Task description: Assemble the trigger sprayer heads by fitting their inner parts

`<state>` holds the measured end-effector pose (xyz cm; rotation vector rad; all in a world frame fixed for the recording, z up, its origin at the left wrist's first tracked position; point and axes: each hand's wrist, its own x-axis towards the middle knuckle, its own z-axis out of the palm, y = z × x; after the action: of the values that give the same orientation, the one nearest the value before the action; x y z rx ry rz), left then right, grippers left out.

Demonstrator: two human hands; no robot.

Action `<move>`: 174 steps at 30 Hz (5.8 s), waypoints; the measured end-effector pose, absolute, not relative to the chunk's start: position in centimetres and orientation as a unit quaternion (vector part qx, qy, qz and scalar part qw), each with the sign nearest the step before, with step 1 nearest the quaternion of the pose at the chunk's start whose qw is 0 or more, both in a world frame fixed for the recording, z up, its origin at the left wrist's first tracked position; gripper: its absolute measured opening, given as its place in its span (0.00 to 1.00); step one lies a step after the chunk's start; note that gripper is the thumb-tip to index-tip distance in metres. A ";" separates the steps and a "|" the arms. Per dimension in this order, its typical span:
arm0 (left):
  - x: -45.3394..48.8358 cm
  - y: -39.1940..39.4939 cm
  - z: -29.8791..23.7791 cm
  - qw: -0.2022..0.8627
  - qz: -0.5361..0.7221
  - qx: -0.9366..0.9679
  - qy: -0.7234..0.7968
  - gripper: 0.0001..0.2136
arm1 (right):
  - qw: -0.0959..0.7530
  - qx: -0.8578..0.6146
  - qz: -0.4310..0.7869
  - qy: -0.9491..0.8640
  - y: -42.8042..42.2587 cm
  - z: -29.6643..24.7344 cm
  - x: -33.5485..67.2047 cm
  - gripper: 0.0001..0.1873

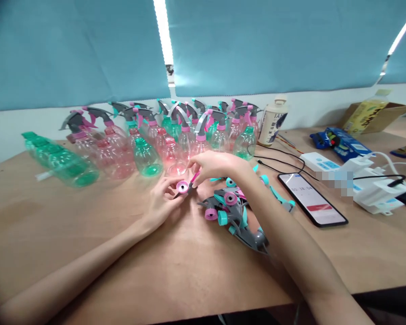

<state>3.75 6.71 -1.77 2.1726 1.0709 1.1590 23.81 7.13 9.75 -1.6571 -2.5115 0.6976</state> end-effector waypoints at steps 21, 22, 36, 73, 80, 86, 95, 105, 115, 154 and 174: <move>0.2 5.1 -1.4 0.113 0.347 0.846 0.388 0.10 | 0.032 -0.486 0.252 -0.836 6.3 7.3 19.8 0.20; 0.2 5.1 -1.4 0.122 0.356 0.836 0.399 0.09 | 0.036 -0.480 0.268 -0.834 6.3 7.2 19.6 0.20; 0.0 5.2 -1.4 0.242 0.388 0.789 0.410 0.15 | 0.073 -0.484 0.224 -0.843 5.8 6.3 17.6 0.11; -0.4 5.8 -2.2 0.316 0.455 0.713 0.430 0.10 | 0.003 -0.446 0.438 -0.781 5.0 8.8 18.6 0.22; -0.6 5.9 -2.1 0.314 0.441 0.723 0.430 0.08 | 0.024 -0.420 0.447 -0.789 6.2 8.2 19.2 0.21; -0.3 5.8 -1.8 0.335 0.429 0.714 0.441 0.10 | 0.012 -0.431 0.416 -0.801 5.9 8.1 19.0 0.19; -0.3 5.7 -1.7 0.318 0.419 0.732 0.434 0.09 | 0.012 -0.454 0.387 -0.802 5.4 8.1 18.2 0.18; -0.1 5.5 -1.2 0.327 0.394 0.743 0.431 0.09 | 0.017 -0.461 0.300 -0.835 5.1 7.2 17.6 0.08; -0.2 5.6 -1.4 0.353 0.393 0.738 0.420 0.08 | 0.098 -0.428 0.216 -0.872 5.4 5.3 16.9 0.06; 0.0 5.5 -1.0 0.300 0.378 0.757 0.441 0.10 | 0.111 -0.493 0.223 -0.834 6.0 7.3 18.2 0.10; -0.1 5.3 -0.9 0.304 0.366 0.767 0.430 0.08 | 0.095 -0.509 0.193 -0.833 6.3 7.0 18.5 0.11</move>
<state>-0.11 5.27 -0.91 2.0320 1.1395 0.9685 18.50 6.29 7.00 -1.5102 -2.4709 0.5735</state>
